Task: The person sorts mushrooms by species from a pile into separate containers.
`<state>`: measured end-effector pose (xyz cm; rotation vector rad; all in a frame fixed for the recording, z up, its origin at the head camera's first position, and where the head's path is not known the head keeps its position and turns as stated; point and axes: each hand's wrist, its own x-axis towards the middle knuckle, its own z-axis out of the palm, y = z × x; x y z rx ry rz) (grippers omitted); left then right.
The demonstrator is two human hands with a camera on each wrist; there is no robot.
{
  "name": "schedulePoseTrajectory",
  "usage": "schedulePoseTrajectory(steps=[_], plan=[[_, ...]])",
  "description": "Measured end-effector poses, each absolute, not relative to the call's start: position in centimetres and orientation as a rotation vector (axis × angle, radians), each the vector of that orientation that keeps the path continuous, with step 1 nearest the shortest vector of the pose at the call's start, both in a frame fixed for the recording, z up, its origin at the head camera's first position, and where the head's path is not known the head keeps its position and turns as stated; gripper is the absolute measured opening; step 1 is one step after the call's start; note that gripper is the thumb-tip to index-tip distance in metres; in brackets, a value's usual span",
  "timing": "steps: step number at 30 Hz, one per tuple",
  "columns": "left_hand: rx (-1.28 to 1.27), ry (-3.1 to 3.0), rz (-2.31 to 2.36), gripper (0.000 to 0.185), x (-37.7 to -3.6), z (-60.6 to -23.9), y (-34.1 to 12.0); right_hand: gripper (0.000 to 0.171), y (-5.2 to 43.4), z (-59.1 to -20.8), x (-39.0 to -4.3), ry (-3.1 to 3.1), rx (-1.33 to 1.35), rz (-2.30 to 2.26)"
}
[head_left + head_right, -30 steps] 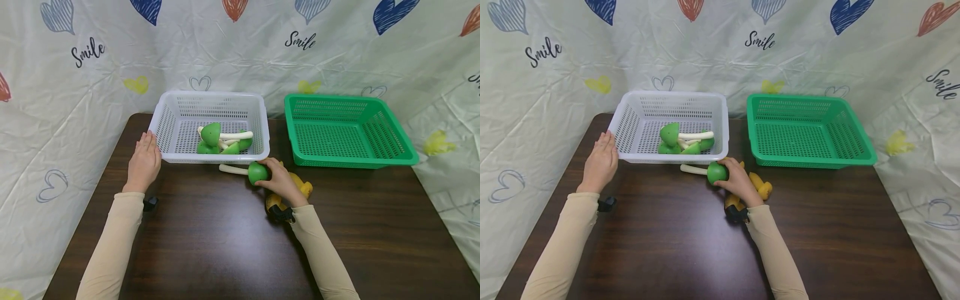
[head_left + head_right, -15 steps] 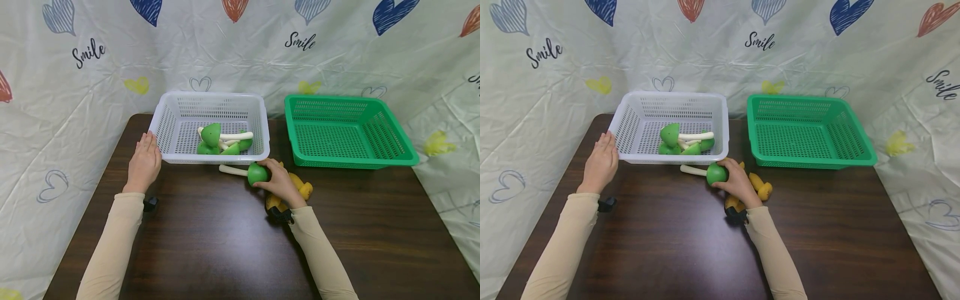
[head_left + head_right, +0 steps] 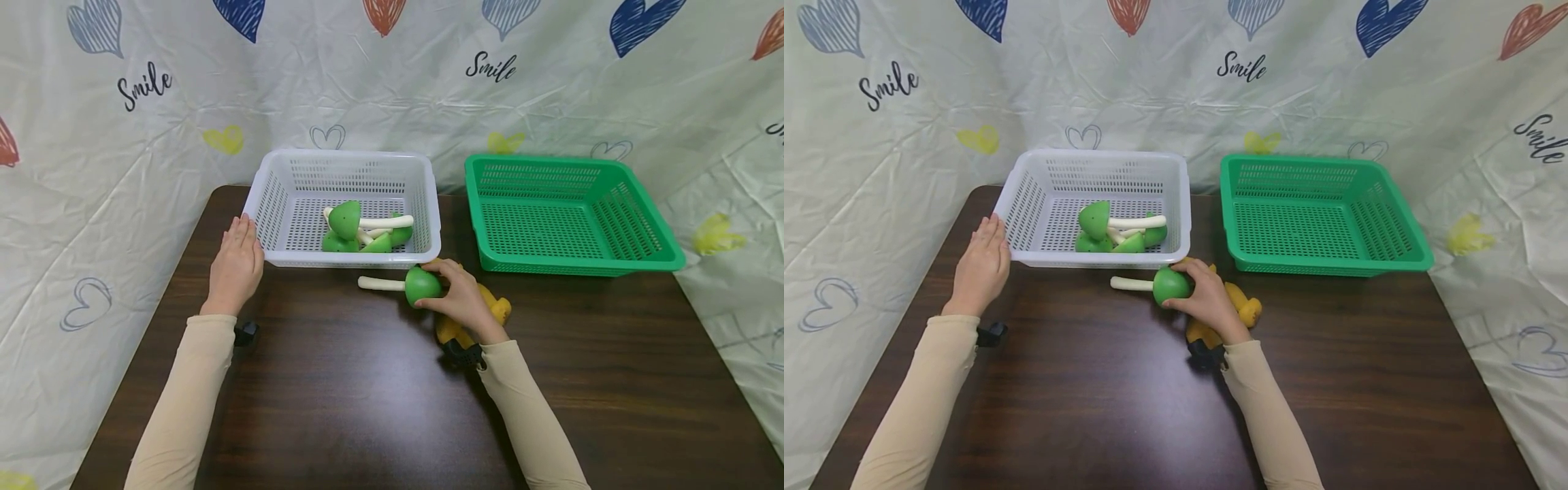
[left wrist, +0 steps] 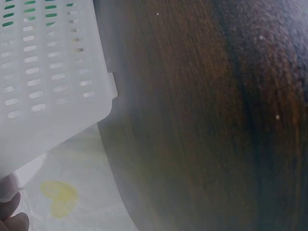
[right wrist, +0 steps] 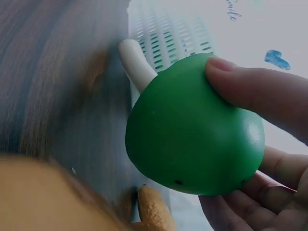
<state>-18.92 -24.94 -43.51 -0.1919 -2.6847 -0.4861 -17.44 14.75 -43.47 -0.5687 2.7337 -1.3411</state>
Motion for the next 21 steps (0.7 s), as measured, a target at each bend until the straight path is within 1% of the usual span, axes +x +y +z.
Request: schedulePoseTrajectory(steps=[9, 16, 21], plan=[[-0.188, -2.705, -0.468, 0.045, -18.8, -43.4, -24.9, 0.059, 14.7, -43.0, -16.9, 2.667, -0.596, -1.436], [-0.192, -2.691, -0.475, 0.045, -18.9, -43.5, -25.0, 0.059, 14.7, -41.9, -16.8, 2.669, -0.722, -1.482], [-0.191, -2.687, -0.485, 0.044, -18.9, -43.6, -25.0, 0.059, 14.8, -41.0, -16.8, 2.644, -0.753, -1.496]])
